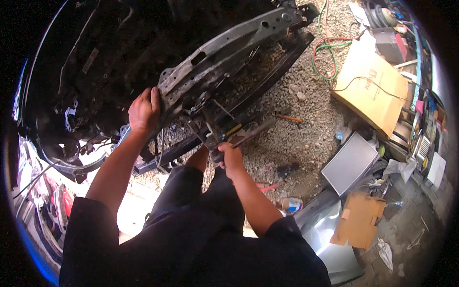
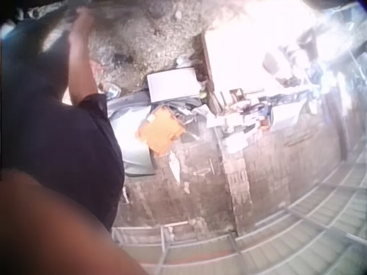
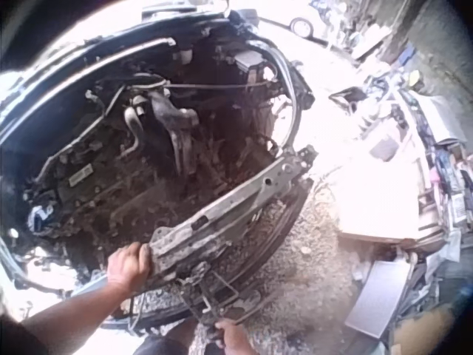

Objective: Repairing and assembling mechanical components on the front frame of a vehicle using hand tools.

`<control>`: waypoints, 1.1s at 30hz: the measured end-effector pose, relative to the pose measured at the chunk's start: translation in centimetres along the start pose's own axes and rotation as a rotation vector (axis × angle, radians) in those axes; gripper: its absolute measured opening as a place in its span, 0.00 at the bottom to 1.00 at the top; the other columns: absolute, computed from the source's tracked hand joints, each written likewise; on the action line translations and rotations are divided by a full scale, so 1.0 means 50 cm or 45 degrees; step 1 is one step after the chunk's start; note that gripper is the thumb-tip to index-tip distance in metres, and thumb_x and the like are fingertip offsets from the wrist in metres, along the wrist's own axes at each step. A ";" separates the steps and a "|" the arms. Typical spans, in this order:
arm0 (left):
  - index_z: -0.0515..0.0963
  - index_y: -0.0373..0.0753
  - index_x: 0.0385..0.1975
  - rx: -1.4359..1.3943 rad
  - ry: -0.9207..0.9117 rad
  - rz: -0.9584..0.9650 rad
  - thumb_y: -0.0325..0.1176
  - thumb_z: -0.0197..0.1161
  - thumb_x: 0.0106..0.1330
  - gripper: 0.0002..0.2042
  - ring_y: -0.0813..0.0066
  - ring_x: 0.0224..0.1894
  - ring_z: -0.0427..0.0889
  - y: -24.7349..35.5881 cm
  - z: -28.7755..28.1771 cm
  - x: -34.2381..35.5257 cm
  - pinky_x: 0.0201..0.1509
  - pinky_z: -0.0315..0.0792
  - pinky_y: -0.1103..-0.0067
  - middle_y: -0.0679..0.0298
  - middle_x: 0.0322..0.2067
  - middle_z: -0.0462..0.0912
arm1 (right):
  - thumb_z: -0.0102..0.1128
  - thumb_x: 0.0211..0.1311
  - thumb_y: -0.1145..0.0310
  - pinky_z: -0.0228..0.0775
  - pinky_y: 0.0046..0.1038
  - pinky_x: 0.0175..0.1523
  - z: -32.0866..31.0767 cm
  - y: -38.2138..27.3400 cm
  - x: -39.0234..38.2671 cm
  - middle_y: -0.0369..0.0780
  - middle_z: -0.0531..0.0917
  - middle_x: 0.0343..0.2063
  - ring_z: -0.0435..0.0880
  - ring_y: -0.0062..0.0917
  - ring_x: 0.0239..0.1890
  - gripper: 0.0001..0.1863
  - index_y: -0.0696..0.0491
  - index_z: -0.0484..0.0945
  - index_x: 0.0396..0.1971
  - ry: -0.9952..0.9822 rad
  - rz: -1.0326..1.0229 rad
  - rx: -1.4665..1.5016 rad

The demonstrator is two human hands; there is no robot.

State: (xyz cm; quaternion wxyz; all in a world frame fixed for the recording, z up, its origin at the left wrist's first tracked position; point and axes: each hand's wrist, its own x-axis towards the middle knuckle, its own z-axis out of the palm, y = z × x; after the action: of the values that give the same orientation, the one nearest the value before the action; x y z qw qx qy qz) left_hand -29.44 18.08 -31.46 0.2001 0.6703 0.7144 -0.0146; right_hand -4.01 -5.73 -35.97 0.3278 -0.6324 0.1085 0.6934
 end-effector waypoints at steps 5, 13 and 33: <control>0.85 0.43 0.46 -0.006 0.031 0.039 0.56 0.48 0.83 0.24 0.41 0.51 0.86 0.006 -0.007 -0.004 0.56 0.79 0.54 0.47 0.45 0.89 | 0.55 0.72 0.68 0.69 0.24 0.24 0.017 0.054 -0.022 0.44 0.88 0.32 0.79 0.24 0.20 0.12 0.59 0.84 0.41 0.201 -1.084 -0.717; 0.84 0.42 0.46 -0.017 0.062 0.023 0.56 0.47 0.83 0.24 0.40 0.51 0.86 -0.013 0.011 -0.003 0.56 0.79 0.54 0.46 0.45 0.89 | 0.55 0.67 0.67 0.58 0.22 0.16 -0.005 -0.063 0.030 0.47 0.89 0.30 0.74 0.21 0.15 0.13 0.60 0.84 0.38 -0.242 0.240 0.003; 0.82 0.41 0.43 0.019 0.061 0.085 0.55 0.46 0.84 0.25 0.39 0.49 0.86 0.007 -0.003 -0.006 0.54 0.78 0.52 0.46 0.42 0.88 | 0.60 0.69 0.77 0.83 0.40 0.51 0.031 0.007 -0.081 0.47 0.89 0.34 0.91 0.41 0.44 0.11 0.60 0.85 0.47 0.294 -1.371 -1.034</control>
State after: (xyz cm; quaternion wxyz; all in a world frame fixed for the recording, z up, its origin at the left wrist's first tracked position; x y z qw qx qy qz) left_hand -29.13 17.87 -31.15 0.1782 0.6955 0.6961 0.0028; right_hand -5.51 -6.39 -31.96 0.3501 -0.7409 -0.4556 0.3477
